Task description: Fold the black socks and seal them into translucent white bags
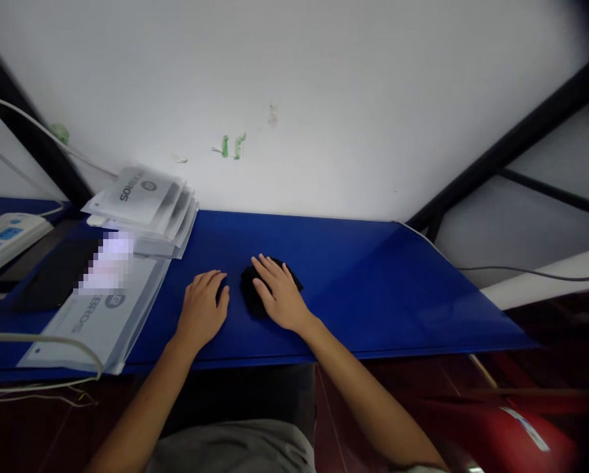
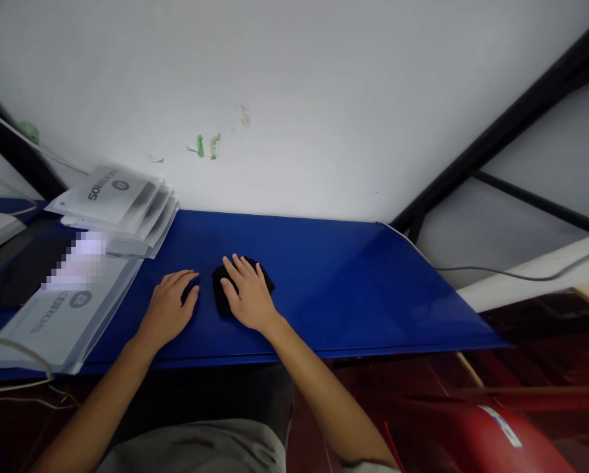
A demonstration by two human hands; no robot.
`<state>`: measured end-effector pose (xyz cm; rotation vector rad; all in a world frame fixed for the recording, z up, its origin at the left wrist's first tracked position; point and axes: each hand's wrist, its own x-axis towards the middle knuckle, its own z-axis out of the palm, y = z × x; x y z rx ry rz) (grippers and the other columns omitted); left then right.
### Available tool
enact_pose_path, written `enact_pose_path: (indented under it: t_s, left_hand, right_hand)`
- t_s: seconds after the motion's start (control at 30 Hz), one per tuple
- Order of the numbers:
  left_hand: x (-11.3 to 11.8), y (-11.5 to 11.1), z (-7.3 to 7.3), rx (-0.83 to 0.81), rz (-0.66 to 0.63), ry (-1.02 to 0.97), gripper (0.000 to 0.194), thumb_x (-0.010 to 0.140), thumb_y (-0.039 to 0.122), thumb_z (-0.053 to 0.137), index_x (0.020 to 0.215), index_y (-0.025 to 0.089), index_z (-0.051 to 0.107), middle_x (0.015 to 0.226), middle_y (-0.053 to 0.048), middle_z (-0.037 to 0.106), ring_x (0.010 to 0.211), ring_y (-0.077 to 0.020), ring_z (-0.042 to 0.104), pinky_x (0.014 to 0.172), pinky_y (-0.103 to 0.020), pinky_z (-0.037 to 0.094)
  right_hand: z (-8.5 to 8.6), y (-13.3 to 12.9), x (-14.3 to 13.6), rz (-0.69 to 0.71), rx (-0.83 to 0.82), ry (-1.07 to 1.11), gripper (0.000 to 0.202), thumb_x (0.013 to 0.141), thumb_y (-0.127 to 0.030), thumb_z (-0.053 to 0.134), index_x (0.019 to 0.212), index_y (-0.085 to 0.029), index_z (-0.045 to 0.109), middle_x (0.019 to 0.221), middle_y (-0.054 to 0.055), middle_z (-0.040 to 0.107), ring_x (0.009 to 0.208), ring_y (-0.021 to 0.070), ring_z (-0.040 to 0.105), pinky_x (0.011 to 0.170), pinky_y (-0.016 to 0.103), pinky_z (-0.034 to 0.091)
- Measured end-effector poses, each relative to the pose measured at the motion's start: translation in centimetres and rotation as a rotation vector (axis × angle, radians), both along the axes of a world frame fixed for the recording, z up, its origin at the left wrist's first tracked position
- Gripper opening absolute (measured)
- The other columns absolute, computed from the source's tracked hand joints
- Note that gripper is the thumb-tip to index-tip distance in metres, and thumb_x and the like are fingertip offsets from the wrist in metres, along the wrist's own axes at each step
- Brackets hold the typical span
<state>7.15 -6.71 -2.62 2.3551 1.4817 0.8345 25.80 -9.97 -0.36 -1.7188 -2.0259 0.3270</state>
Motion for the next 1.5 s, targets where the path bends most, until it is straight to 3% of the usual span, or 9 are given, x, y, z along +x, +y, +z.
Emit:
enact_pose_path:
  t_s: [0.23,0.37,0.6,0.77,0.93,1.07,1.2,1.33,1.5]
  left_hand:
    - [-0.1,0.0,-0.1,0.002,-0.009,-0.015,0.032,0.091,0.025,0.039,0.114,0.020,0.060,0.122,-0.010,0.062,0.119,-0.0266,0.051,0.099,-0.048,0.043]
    - [-0.1,0.1,-0.2,-0.006,-0.010,-0.029,0.031,0.091,0.026,0.040,0.113,0.020,0.061,0.122,-0.009,0.062,0.118,-0.0263,0.051,0.099,-0.049,0.043]
    - [-0.1,0.0,0.0,-0.035,-0.007,-0.016,0.031,0.091,0.028,0.040,0.113,0.019,0.061,0.124,-0.010,0.061,0.120,-0.0270,0.050,0.100,-0.049,0.041]
    - [-0.2,0.1,-0.1,-0.032,-0.013,-0.028,0.031,0.091,0.028,0.041,0.112,0.018,0.061,0.123,-0.010,0.061,0.118,-0.0266,0.050,0.100,-0.049,0.042]
    - [-0.2,0.1,-0.2,-0.021,-0.018,-0.050,0.031,0.091,0.027,0.041,0.111,0.021,0.063,0.122,-0.009,0.062,0.117,-0.0262,0.052,0.100,-0.050,0.043]
    - [-0.2,0.1,-0.1,-0.040,-0.008,-0.055,0.031,0.091,0.027,0.040,0.111,0.020,0.063,0.122,-0.009,0.062,0.118,-0.0262,0.051,0.100,-0.050,0.042]
    - [-0.2,0.1,0.0,-0.061,-0.006,-0.049,0.031,0.091,0.028,0.041,0.112,0.018,0.062,0.123,-0.011,0.061,0.119,-0.0270,0.050,0.101,-0.050,0.041]
    - [-0.3,0.1,0.0,-0.059,-0.007,-0.052,0.030,0.091,0.029,0.041,0.111,0.020,0.062,0.123,-0.009,0.061,0.120,-0.0266,0.050,0.101,-0.050,0.042]
    - [-0.3,0.2,-0.2,-0.036,-0.011,-0.055,0.030,0.091,0.028,0.042,0.111,0.021,0.063,0.123,-0.009,0.062,0.118,-0.0257,0.052,0.101,-0.050,0.042]
  right_hand:
    - [3.5,1.0,2.5,0.307,0.079,-0.042,0.038,0.096,-0.034,0.040,0.132,-0.033,0.053,0.149,0.002,0.038,0.142,0.0237,0.027,0.113,0.056,0.020]
    - [2.9,1.4,2.8,0.404,0.026,-0.087,0.037,0.093,-0.034,0.047,0.128,-0.030,0.058,0.143,0.005,0.048,0.135,0.0238,0.039,0.112,0.053,0.027]
    - [-0.2,0.5,1.1,0.162,0.004,-0.096,0.048,0.097,-0.041,0.035,0.139,-0.021,0.046,0.149,0.014,0.038,0.139,0.0264,0.032,0.112,0.054,0.025]
    - [1.4,0.0,-0.3,-0.032,-0.107,-0.158,0.063,0.094,-0.051,0.036,0.146,-0.015,0.035,0.155,0.019,0.022,0.138,0.0375,0.031,0.105,0.057,0.036]
    - [4.2,0.8,1.7,0.223,-0.058,-0.191,0.049,0.092,-0.038,0.047,0.139,-0.024,0.046,0.154,0.009,0.029,0.139,0.0306,0.031,0.111,0.053,0.031]
    - [3.3,1.4,3.0,0.383,-0.123,-0.123,0.044,0.091,-0.035,0.050,0.133,-0.023,0.053,0.150,0.008,0.037,0.141,0.0246,0.028,0.114,0.046,0.027]
    - [1.7,1.0,2.0,0.155,-0.102,-0.130,0.051,0.093,-0.042,0.043,0.139,-0.020,0.046,0.151,0.010,0.035,0.139,0.0290,0.032,0.108,0.047,0.037]
    - [2.3,0.3,0.4,-0.086,-0.145,-0.246,0.061,0.093,-0.053,0.038,0.141,-0.015,0.043,0.149,0.019,0.036,0.121,0.0392,0.052,0.092,0.054,0.048]
    - [3.5,0.5,0.6,-0.067,0.017,-0.331,0.060,0.092,-0.056,0.038,0.136,-0.017,0.049,0.144,0.018,0.044,0.131,0.0375,0.042,0.105,0.058,0.034]
